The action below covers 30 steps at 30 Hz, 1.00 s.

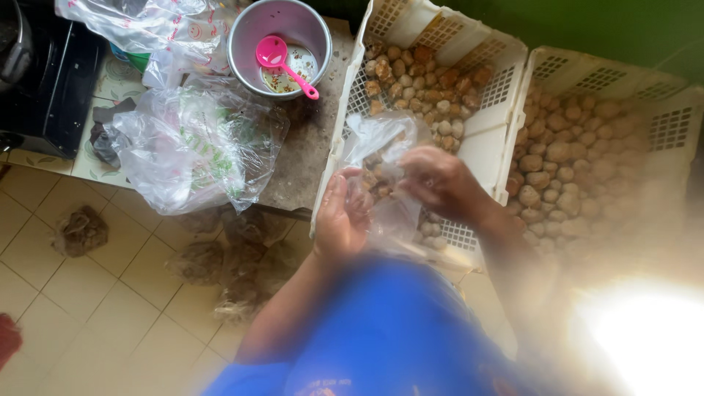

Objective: The person holds open a clear plastic bag and places fried round food items one at a time from a plastic crate into the bag, occasionally reaching into a second crate of lighter items. They continue filling the bag and finally lift and tie the filled bag closed.

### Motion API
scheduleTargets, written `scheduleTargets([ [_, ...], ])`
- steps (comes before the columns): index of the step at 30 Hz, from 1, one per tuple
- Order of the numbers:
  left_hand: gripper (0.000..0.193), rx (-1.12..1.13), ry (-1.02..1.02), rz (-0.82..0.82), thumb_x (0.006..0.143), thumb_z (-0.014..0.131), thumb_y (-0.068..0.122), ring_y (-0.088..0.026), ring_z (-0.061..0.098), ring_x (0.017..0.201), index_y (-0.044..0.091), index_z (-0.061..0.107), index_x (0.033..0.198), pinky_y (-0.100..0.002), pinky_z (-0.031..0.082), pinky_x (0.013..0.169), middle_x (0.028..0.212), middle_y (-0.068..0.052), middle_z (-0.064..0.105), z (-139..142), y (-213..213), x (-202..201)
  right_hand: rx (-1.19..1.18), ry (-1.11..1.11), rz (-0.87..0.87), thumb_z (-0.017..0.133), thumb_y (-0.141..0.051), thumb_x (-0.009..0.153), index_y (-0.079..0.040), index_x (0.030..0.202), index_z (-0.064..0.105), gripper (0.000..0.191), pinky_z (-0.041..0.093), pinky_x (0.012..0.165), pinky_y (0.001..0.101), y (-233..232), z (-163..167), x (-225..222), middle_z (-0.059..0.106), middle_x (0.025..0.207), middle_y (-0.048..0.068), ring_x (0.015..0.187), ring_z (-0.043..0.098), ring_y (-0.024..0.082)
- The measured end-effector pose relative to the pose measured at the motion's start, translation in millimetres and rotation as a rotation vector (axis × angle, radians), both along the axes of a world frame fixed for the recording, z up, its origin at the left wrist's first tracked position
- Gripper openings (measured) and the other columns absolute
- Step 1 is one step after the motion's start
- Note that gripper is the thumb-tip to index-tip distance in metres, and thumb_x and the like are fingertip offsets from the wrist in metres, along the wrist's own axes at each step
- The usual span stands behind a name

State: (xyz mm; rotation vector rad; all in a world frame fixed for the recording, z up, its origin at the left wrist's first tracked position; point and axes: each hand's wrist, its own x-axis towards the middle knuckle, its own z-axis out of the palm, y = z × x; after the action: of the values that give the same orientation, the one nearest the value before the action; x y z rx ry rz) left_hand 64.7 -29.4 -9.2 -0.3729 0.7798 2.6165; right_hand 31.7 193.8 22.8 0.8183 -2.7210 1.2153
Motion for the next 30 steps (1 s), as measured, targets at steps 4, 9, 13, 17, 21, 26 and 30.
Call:
scheduleTargets([
  [4,0.027,0.028,0.013,-0.006,0.110,0.044,0.033,-0.010,0.047,0.069,0.015,0.057,0.126,-0.024,0.040,0.056,0.073,0.003,0.045,0,-2,2,0.522,-0.688,-0.220,0.058,-0.014,0.102,-0.004,0.095,0.072,0.019,0.058,0.066,0.0302,14,-24,5,0.073,0.088,0.011,0.073,0.067,0.021],
  [9,0.029,0.011,0.020,0.010,0.109,0.046,0.034,-0.010,0.046,0.070,0.014,0.056,0.127,-0.023,0.039,0.059,0.074,0.002,0.044,-4,-1,1,0.758,-0.976,-0.111,0.064,-0.019,0.088,-0.004,0.091,0.077,0.020,0.057,0.083,0.0382,3,-59,19,0.076,0.094,0.017,0.089,0.073,0.030],
  [13,0.030,-0.009,0.007,0.012,0.108,0.046,0.038,-0.010,0.045,0.070,0.015,0.055,0.126,-0.024,0.039,0.060,0.074,0.002,0.043,-4,-1,2,1.037,-0.594,0.123,0.067,-0.014,0.082,-0.005,0.084,0.078,0.014,0.059,0.083,0.0395,-16,-92,21,0.076,0.090,0.019,0.088,0.074,0.032],
  [17,0.031,0.027,0.015,0.009,0.110,0.047,0.038,-0.009,0.044,0.069,0.015,0.056,0.128,-0.023,0.038,0.060,0.074,0.003,0.043,-1,-1,2,1.008,-0.647,0.093,0.073,-0.016,0.079,-0.007,0.088,0.077,0.014,0.058,0.082,0.0400,-3,-93,15,0.074,0.092,0.017,0.088,0.073,0.032],
  [21,0.030,0.005,0.019,0.011,0.109,0.045,0.034,-0.010,0.045,0.068,0.012,0.056,0.126,-0.024,0.038,0.058,0.074,0.002,0.043,5,-2,1,0.697,-0.735,0.058,0.070,-0.034,0.090,-0.010,0.111,0.071,0.032,0.058,0.079,0.0398,33,-47,13,0.076,0.096,0.012,0.083,0.073,0.026],
  [26,0.028,0.026,-0.039,0.015,0.110,0.042,0.031,-0.011,0.047,0.067,0.011,0.055,0.124,-0.025,0.041,0.057,0.074,0.001,0.046,9,2,-1,-0.386,-0.843,0.272,0.062,-0.036,0.100,-0.006,0.125,0.066,0.039,0.070,0.072,0.0375,31,12,11,0.076,0.096,0.012,0.079,0.075,0.020],
  [30,0.029,0.047,-0.050,0.003,0.109,0.038,0.030,-0.014,0.052,0.074,0.009,0.053,0.122,-0.028,0.046,0.065,0.084,-0.004,0.055,10,3,-3,-0.058,-0.578,0.105,0.055,-0.028,0.101,-0.007,0.134,0.062,0.040,0.066,0.075,0.0356,-17,8,-4,0.071,0.114,0.013,0.089,0.072,0.022],
])
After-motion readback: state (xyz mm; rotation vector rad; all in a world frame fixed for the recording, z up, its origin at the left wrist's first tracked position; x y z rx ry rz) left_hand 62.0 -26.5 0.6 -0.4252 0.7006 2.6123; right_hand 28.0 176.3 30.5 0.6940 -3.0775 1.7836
